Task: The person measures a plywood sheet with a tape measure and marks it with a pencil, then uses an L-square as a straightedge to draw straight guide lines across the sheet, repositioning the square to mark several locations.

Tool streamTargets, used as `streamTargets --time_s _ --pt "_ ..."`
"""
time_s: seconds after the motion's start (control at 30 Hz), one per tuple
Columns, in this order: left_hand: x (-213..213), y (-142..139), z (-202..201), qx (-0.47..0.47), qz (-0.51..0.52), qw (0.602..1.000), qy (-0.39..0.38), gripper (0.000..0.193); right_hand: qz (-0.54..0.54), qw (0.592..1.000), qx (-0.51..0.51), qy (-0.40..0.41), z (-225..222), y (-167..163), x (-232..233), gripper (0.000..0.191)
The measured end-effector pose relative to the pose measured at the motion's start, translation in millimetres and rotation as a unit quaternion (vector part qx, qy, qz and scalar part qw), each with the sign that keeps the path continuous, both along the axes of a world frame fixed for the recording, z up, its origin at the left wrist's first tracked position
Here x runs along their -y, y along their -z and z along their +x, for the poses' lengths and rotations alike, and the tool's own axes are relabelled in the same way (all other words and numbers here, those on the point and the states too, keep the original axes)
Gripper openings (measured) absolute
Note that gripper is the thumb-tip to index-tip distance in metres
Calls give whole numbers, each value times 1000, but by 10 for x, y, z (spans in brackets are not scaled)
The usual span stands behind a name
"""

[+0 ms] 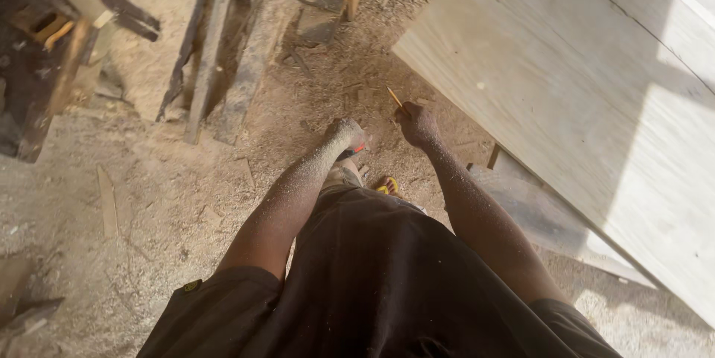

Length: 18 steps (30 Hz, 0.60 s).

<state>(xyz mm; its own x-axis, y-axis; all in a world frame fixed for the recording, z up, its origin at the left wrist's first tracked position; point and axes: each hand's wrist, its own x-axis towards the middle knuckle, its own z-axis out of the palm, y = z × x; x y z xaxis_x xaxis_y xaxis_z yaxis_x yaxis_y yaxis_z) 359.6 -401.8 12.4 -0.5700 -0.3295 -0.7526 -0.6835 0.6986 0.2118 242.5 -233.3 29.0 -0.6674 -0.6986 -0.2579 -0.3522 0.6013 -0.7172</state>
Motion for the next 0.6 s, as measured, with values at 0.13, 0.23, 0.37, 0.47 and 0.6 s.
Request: streamTargets --time_s 0.13,0.23,0.37,0.47,0.6 --pt "359 -77 910 -81 73 986 -126 51 1 993 -13 -121 587 -94 755 27" --pt "597 -219 1565 -106 237 843 -471 53 -17 971 -25 -237 1065 -141 1331 31" --pt "1015 -332 2479 -194 360 631 -659 39 22 926 -45 -375 1973 -139 2168 44" --pt "1455 -339 3232 -256 368 489 -748 37 67 898 -13 -434 2799 -163 2859 57" --pt "1989 -347 4395 -339 353 357 -796 52 75 840 48 -535 4014 -220 3677 67"
